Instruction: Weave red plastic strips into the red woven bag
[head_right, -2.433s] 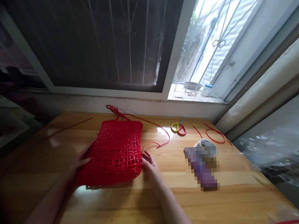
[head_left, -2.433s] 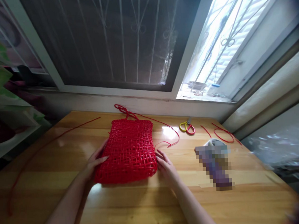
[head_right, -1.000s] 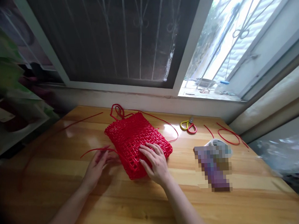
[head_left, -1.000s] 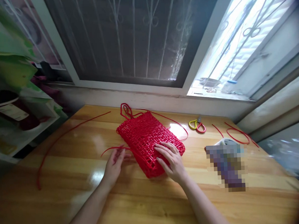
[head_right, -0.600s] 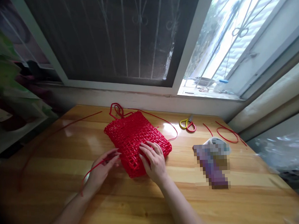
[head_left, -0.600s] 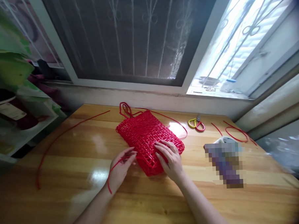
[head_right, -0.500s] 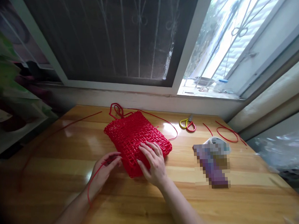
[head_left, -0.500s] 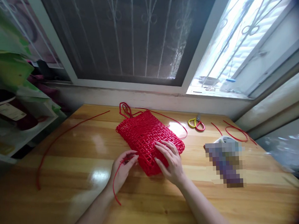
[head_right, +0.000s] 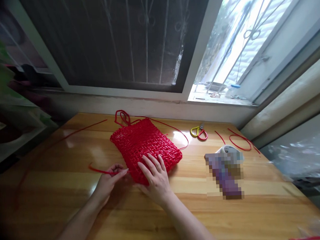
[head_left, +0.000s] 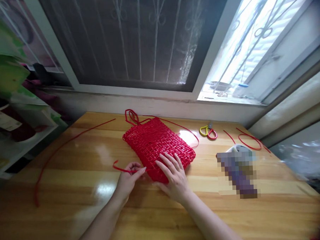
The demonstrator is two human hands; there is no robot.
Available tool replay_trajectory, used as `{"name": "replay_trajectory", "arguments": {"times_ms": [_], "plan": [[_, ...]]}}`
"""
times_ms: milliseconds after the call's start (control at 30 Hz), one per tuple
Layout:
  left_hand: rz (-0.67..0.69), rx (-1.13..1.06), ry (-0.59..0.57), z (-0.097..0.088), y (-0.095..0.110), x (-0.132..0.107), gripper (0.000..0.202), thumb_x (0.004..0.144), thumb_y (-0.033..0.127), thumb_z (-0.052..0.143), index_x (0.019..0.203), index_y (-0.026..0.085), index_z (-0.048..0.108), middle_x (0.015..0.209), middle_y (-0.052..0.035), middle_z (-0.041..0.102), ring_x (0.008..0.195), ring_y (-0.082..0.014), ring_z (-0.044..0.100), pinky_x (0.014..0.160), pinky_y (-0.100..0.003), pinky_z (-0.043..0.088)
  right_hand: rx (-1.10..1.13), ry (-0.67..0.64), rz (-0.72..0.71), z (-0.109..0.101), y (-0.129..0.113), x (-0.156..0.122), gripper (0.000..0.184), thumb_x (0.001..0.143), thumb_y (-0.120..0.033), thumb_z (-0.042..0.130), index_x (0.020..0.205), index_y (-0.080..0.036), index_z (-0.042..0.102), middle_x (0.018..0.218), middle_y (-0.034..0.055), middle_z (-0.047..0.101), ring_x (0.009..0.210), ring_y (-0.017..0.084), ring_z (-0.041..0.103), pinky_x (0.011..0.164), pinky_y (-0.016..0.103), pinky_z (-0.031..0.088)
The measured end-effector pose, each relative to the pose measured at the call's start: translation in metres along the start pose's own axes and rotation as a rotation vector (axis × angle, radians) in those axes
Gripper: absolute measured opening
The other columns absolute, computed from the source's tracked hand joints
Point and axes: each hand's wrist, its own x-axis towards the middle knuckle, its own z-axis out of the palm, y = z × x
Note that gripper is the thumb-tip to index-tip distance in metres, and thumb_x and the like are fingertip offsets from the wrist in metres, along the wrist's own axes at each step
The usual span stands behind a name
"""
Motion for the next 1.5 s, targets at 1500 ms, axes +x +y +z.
{"name": "replay_trajectory", "arguments": {"times_ms": [1500], "plan": [[1.183,1.122,-0.108,0.014,-0.028,0.016,0.024,0.075,0.018,0.058,0.099,0.019,0.056,0.099,-0.0076,0.047,0.095,-0.0209,0.044,0.081,-0.038,0.045,0.251,0.005,0.012,-0.016,0.030,-0.001,0.048,0.074,-0.025,0.054,0.119,-0.020,0.040,0.124,0.0104,0.044,0.121,0.028,0.037,0.103,0.054,0.026]]}}
